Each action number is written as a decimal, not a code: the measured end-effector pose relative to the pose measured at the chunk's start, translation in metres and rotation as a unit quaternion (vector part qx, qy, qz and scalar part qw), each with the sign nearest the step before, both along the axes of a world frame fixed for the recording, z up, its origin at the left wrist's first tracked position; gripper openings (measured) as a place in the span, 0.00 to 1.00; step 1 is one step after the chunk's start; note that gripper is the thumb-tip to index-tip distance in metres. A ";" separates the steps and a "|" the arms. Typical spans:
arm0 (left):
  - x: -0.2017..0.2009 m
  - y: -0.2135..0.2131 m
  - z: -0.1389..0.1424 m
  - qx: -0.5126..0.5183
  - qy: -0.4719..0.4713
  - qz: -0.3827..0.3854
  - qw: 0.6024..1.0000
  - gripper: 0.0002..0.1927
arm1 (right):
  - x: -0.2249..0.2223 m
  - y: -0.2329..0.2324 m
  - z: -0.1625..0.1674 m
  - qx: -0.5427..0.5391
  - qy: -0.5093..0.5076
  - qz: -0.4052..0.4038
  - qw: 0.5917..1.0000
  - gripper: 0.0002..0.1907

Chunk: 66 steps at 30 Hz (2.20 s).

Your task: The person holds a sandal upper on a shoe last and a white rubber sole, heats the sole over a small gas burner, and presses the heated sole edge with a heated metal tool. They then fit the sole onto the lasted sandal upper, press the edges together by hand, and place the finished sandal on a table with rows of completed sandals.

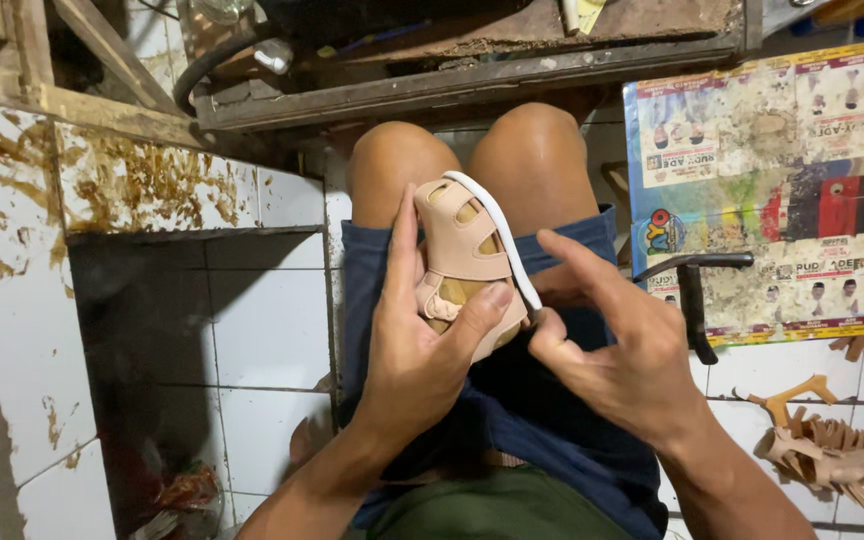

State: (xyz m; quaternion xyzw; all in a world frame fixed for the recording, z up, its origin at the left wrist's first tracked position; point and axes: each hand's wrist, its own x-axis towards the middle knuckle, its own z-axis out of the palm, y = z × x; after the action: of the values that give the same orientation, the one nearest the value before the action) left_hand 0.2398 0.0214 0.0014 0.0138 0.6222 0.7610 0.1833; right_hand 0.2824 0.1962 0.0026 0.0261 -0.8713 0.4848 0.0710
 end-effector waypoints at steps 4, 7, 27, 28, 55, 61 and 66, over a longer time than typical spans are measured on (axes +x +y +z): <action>0.003 0.004 -0.004 0.029 -0.019 0.020 0.999 0.48 | 0.012 -0.005 -0.003 0.064 0.060 -0.019 0.996 0.29; 0.005 0.004 -0.004 0.070 -0.012 0.032 0.997 0.46 | 0.022 -0.011 -0.005 0.001 0.056 -0.048 0.997 0.30; -0.087 -0.002 0.007 -0.097 0.315 -0.160 0.930 0.41 | -0.033 -0.006 -0.013 -0.094 0.198 -0.099 0.971 0.39; -0.090 -0.003 0.005 -0.109 0.356 -0.175 0.912 0.41 | -0.039 0.002 -0.007 -0.022 0.226 -0.094 0.969 0.36; -0.054 -0.004 -0.034 -0.187 0.585 -0.033 0.788 0.27 | -0.004 0.010 -0.066 -0.554 -0.205 -0.041 0.806 0.28; -0.005 -0.005 -0.023 -0.159 0.587 -0.020 0.794 0.34 | 0.028 -0.007 -0.041 -0.501 -0.217 -0.042 0.837 0.45; -0.005 -0.013 0.001 0.206 -0.017 -0.028 0.978 0.49 | 0.035 -0.017 -0.015 -0.277 -0.084 0.037 0.956 0.51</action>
State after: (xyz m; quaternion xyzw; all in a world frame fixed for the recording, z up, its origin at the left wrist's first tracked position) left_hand 0.2349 0.0086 0.0026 0.0555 0.4484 0.8675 0.2081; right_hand 0.3175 0.1791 -0.0119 -0.0029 -0.7038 0.7102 -0.0159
